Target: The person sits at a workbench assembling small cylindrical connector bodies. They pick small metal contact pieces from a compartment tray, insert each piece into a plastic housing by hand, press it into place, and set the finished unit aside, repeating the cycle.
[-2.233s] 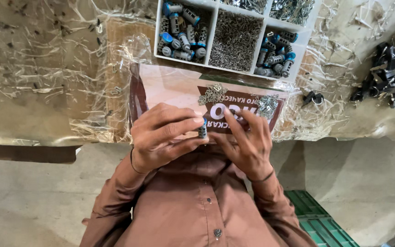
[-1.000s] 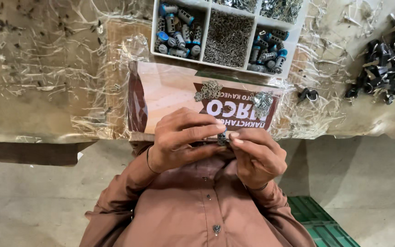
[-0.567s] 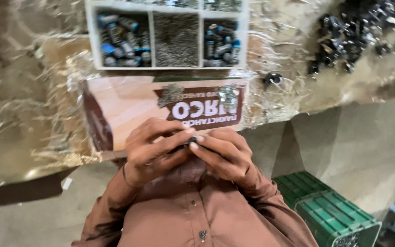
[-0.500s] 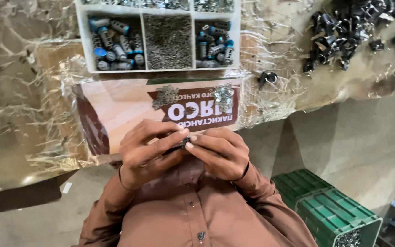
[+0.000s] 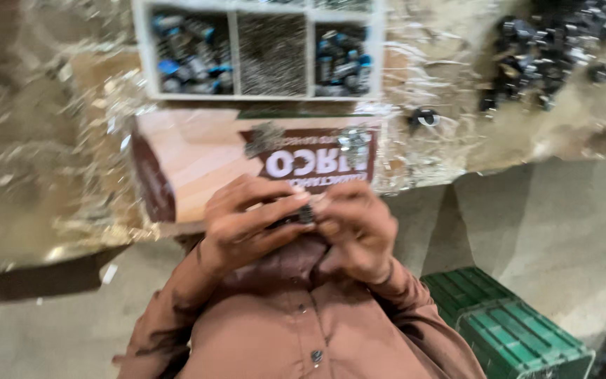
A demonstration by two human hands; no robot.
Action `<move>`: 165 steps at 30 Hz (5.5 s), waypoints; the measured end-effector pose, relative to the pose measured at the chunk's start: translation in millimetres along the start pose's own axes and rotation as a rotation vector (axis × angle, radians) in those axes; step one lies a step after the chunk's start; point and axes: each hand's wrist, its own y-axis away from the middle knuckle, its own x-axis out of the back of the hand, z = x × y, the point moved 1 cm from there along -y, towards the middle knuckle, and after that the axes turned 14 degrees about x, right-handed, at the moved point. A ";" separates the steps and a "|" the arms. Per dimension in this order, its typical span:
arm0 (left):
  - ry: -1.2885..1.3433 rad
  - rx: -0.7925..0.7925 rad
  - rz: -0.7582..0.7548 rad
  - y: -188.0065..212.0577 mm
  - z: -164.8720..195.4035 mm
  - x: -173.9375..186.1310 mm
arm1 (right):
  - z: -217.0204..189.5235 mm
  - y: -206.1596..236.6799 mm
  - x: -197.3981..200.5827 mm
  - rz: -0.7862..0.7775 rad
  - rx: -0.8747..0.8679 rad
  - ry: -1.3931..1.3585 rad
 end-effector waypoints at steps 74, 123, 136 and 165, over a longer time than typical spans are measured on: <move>-0.012 0.019 0.069 101.3 -19.8 -59.4 | 9.6 98.3 -3.1 0.026 -0.073 -0.120; -0.255 -0.179 0.200 94.4 123.1 -88.7 | -59.1 116.3 56.1 0.196 -0.485 -0.552; 0.042 0.120 0.044 89.6 151.3 -115.6 | -75.4 123.3 104.3 0.221 -0.409 -0.571; -0.023 0.237 0.056 93.6 156.1 -119.5 | -81.1 142.1 160.4 0.097 -0.141 -0.051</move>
